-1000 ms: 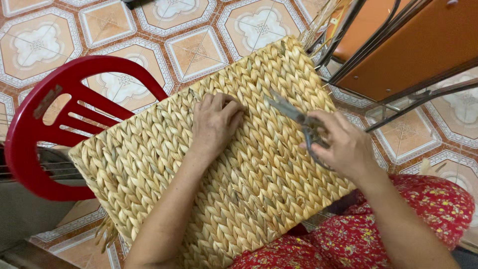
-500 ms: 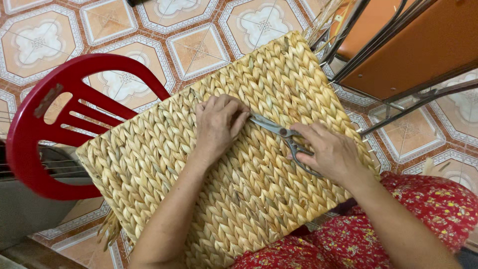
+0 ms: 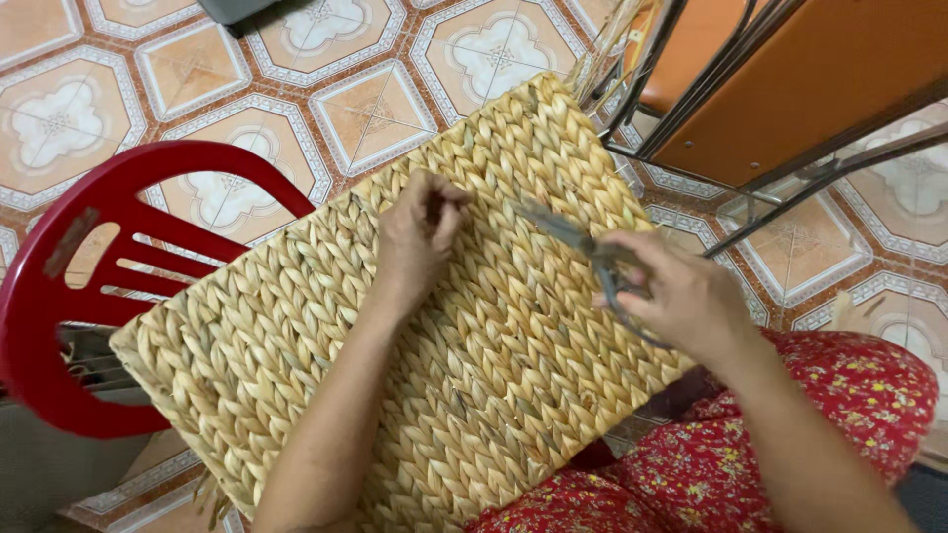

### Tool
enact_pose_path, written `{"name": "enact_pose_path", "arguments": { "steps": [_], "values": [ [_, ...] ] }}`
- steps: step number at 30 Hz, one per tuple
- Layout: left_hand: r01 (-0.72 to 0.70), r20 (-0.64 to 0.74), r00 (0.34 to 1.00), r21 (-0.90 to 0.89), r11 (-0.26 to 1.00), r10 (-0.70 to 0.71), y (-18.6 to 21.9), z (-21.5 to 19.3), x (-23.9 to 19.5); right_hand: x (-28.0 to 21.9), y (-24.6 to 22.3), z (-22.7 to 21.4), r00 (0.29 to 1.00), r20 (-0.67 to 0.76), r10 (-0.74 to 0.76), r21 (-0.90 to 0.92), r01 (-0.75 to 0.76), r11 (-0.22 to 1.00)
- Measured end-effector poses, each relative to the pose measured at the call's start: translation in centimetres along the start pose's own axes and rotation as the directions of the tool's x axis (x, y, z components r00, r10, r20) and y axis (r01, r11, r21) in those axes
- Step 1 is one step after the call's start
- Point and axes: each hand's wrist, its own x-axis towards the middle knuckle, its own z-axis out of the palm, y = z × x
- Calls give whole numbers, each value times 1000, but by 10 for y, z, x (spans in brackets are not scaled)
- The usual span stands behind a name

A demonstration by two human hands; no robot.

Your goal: The person uses shears to trim the protruding edges of a large woven mat. They systematically cut the loose strands along the perimeter to create a clean, even border, occasionally rotating the mat to access different sides.

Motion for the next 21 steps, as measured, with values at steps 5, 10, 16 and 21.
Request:
{"name": "enact_pose_path", "arguments": {
  "steps": [5, 10, 16, 21],
  "values": [
    [-203, 43, 979, 146, 968, 199, 1, 9, 16, 4, 56, 1, 901, -217, 375, 324, -296, 898],
    [-412, 42, 906, 308, 858, 420, -2, 27, 23, 17, 85, 33, 925, -31, 378, 700, -250, 669],
    [-468, 90, 880, 336, 818, 467, 16, 79, 39, 19, 71, 35, 923, -139, 358, 554, -227, 801],
    [-412, 122, 909, 416, 811, 399, 17, 89, 46, 21, 59, 20, 922, -118, 370, 394, -298, 870]
  ]
}}
